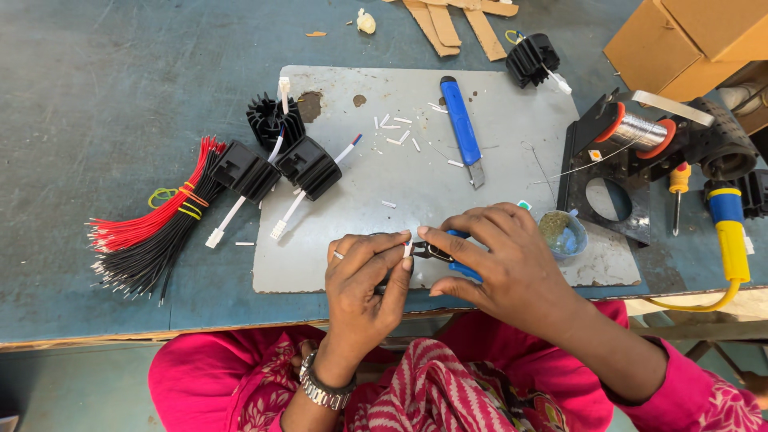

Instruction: The person strips the insulation from wires using a utility knife and pliers, then applies solder to the exposed ends with a soldering iron. They handle multiple wires and components on a workbench, preparing them for assembly.

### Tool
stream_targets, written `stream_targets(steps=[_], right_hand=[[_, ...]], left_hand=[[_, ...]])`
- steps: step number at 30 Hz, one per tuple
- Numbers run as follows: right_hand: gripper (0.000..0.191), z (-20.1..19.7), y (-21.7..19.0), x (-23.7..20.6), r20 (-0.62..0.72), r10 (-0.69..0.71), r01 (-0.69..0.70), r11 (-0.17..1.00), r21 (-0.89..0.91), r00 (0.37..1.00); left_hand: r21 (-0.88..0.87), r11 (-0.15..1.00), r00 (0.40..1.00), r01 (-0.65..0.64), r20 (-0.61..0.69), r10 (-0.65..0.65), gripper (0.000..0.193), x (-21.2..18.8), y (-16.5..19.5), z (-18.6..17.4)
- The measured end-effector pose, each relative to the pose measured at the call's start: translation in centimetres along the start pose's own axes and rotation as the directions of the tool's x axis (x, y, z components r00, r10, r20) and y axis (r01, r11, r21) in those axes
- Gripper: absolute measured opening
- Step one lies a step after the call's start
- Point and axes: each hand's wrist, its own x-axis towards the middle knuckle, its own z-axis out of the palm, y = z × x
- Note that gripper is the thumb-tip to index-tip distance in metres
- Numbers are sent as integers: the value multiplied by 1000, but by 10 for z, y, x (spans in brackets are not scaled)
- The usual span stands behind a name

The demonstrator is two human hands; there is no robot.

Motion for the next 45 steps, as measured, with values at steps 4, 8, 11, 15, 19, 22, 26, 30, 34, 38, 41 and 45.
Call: stream_targets(steps=[4, 8, 11, 15, 19, 22, 26, 30, 34, 38, 41, 45], right_hand=[[64, 3, 1, 1, -6, -6, 6, 1000, -19, 1000], [64, 2, -1, 2, -14, -33, 32, 999, -25, 999], [62, 2, -4, 2, -16, -34, 32, 993, -113, 999], [59, 1, -4, 3, -4, -34, 33, 993, -112, 999], [58, 1, -1, 3, 4, -40, 40, 996, -75, 999], [58, 3, 2, 2, -3, -47, 47, 998, -52, 999], [58, 10, 7, -1, 1, -35, 35, 999, 2, 999], [52, 18, 13, -3, 59, 34, -40, 994, 105, 998], [53, 20, 26, 11, 363, 298, -469, 494, 732, 883], [69, 3, 43, 22, 618, 332, -542, -299, 786, 713], [77, -2, 38, 19, 584, 263, -467, -394, 791, 768], [74, 7, 23, 9, 577, 209, -434, -474, 766, 790]], left_hand=[[-26, 1000, 1000, 10, 6, -10, 11, -1, 0, -1], [-51, 998, 1000, 21, 14, -21, 11, 0, -1, -1], [-54, 998, 999, 33, 10, -32, 10, 0, 0, -1], [-53, 998, 999, 42, 14, -41, 9, 0, 1, 0], [-30, 999, 999, 28, 20, -27, 8, 1, 1, 0], [-32, 999, 1000, 23, 13, -23, 9, 0, 1, 0], [-30, 999, 1000, 29, 11, -28, 8, 0, 1, 0], [-23, 999, 999, 43, 7, -43, 8, 0, 1, 1], [-29, 999, 999, 45, -8, -45, 8, 1, 0, 2], [-65, 996, 998, 59, -17, -60, 9, -1, 0, 0], [-171, 972, 984, 164, -40, -173, 13, -3, 1, 4], [-102, 985, 987, 138, -70, -146, 14, -8, 2, 4]])
